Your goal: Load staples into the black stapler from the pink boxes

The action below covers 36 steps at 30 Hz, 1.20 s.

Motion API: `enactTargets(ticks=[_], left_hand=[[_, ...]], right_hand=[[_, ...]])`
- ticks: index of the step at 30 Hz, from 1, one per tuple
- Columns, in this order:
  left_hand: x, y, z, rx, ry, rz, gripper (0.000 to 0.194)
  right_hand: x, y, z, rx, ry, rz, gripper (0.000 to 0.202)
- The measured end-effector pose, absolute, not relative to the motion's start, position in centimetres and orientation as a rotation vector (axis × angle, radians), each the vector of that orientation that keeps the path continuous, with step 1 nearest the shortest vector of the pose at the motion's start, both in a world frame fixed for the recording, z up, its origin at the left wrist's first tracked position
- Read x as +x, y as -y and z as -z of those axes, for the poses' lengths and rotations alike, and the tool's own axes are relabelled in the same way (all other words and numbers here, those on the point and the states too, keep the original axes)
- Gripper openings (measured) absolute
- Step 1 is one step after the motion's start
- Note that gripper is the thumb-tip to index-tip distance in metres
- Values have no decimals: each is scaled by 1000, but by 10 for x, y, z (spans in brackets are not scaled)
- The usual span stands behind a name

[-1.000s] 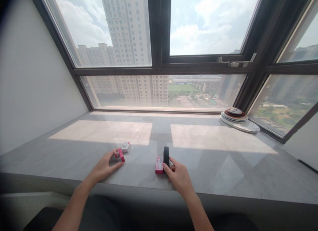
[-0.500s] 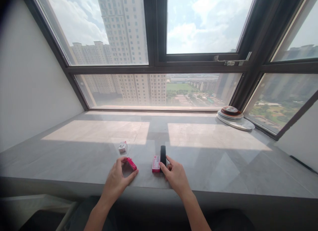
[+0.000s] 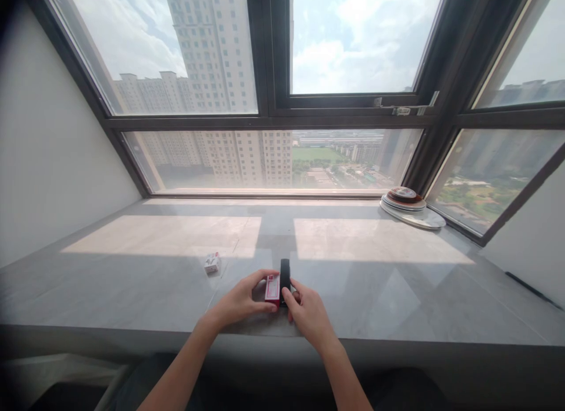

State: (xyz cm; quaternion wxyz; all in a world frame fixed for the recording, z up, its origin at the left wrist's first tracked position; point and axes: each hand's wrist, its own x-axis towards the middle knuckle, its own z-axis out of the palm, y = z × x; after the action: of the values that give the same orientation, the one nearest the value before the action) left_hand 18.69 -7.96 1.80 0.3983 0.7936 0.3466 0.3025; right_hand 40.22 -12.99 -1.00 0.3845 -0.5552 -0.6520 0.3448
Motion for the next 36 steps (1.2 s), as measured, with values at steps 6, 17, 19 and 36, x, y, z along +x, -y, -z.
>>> enactTargets(ticks=[6,17,19,36], left_hand=[[194,82,-3,1972,-936,-812,70],[102,37,-16,1729,-2161,-1104,47],[79,21,-17,1663,-2221,-960,48],[206,33,8,2072,-1576,-654,53]], right_hand=[[404,129,13,-1409,1642,-940,63],[408,137,12,-1537,1490,-916,94],[407,139,13,-1529,1484,-938,98],[404,133,3,-1473,1732,-890,54]])
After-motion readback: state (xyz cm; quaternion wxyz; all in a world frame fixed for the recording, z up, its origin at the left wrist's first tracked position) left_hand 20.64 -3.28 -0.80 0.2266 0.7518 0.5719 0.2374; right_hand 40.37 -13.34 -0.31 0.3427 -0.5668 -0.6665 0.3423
